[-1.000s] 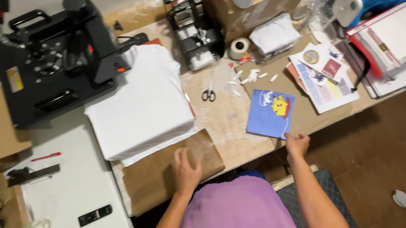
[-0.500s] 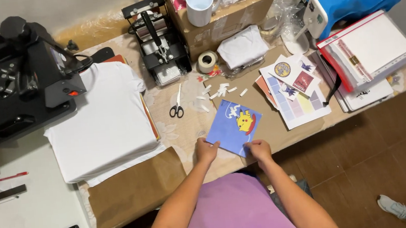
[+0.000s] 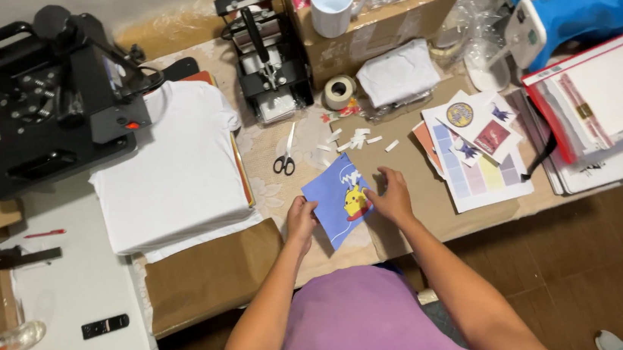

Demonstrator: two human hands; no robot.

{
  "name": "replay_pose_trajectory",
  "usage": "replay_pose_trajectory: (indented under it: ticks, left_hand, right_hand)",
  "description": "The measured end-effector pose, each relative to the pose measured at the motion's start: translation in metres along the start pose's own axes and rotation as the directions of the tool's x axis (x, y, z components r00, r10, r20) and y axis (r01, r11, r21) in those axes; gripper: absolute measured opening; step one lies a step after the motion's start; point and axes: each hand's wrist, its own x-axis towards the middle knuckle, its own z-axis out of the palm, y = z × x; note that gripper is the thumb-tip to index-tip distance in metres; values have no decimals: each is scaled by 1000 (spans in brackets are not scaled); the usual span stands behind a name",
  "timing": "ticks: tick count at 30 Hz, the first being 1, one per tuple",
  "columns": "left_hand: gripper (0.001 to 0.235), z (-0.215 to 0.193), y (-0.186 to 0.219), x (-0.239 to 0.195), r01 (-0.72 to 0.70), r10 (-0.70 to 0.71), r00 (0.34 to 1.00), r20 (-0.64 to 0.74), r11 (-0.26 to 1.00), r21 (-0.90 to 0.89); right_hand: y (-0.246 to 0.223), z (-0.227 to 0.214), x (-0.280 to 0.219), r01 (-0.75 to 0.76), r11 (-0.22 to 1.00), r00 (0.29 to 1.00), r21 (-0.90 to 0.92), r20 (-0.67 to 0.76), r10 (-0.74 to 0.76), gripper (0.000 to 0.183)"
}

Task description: Cutting out printed designs with scissors and positioning them on a white t-shirt in preparation for heat pressing.

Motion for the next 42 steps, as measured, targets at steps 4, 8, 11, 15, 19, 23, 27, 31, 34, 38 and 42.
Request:
replay_pose_trajectory:
  ticks: [4,8,11,15,19,23,27,31,34,38,42]
  left_hand:
    - [10,-51,-2,24,-42,47,998,36,991,-125]
    - [11,-99,27,16,-68,82,996,44,965,-254]
    - [14,-138,47,4,-85,97,995,31,958,-275]
    - [12,-184,80,-27,-151,137,988,-63,933,-328]
    - [17,-261,82,-22,-274,209,955,-210,892,-359]
    - [18,-284,149,-80,-351,251,904,-345,898,-267]
    - [16,-283,218,-145,-470,489,731,-476,867,168]
    - [18,-274,247,-160,-644,747,638,-187,651,402]
    - [36,-284,266,-168,-770,819,573,-13,544,333]
    - [45,-347,187,-70,-573,730,639,-243,662,483]
    - [79,-369,163,-15,-268,422,847,-323,864,425]
  right_hand:
    - [-29,11,10,-25,980,978,198,206,-16,93]
    - [-16,54,17,-176,802,942,571,335,-32,90]
    - [-41,64,1,-407,610,872,680,487,39,68]
    - [-67,83,-11,-411,610,878,678,474,65,53]
    - [-97,118,-37,224,852,914,474,201,-352,72]
    - [-211,132,-122,726,620,586,298,205,-784,75]
    - [-311,165,-198,853,513,459,95,330,-825,111]
    - [-328,246,-206,717,635,667,286,-18,-745,57]
    - [-315,273,-185,-119,829,992,547,105,73,41]
    - [-342,270,-158,-355,348,920,867,259,294,55]
    - [-298,296,-115,-434,399,895,808,334,297,66]
